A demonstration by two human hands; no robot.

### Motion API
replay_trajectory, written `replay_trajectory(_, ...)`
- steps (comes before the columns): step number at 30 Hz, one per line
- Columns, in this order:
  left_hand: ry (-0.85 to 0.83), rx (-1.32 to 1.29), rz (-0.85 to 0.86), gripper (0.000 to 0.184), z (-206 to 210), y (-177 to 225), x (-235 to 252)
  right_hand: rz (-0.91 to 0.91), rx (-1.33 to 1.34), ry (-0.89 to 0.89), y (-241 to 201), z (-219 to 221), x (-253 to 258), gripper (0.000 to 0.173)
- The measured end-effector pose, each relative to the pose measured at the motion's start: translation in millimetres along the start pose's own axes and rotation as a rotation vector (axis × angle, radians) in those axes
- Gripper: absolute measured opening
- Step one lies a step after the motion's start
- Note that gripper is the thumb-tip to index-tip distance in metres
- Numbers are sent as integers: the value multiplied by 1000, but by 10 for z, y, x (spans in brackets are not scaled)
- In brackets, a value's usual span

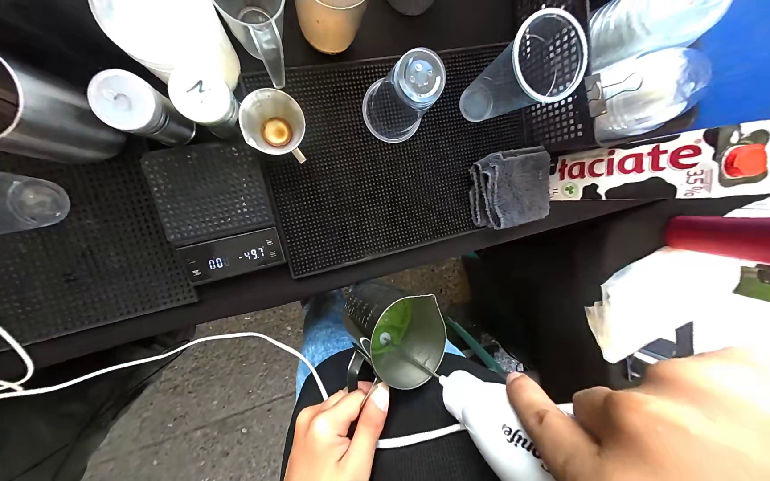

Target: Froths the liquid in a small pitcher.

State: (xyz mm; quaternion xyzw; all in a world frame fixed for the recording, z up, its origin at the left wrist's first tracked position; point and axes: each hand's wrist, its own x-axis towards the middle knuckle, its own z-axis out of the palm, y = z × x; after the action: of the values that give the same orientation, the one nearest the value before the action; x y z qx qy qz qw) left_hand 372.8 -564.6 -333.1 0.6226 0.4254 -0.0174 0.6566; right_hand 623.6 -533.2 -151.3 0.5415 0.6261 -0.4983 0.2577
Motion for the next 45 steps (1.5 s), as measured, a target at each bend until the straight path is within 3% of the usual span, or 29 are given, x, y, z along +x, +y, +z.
replay_trajectory(8, 151, 11, 143, 35, -36, 88, 65, -58, 0, 188, 7, -39, -172, 53)
replay_trajectory(22, 455, 14, 525, 38, -121, 412, 693, 3, -188, 953, 242, 148, -536, 30)
replay_trajectory(27, 504, -17, 552, 33, -118, 552, 835, 58, -124, 983, 277, 146, -600, 28)
replay_trajectory(32, 551, -56, 540, 30, -41, 629, 881, 199, 75, 693, 211, -45, -768, 25)
replay_trajectory(45, 643, -13, 555, 31, 89, 638, 844, 192, 115, 721, 226, 82, -845, 25)
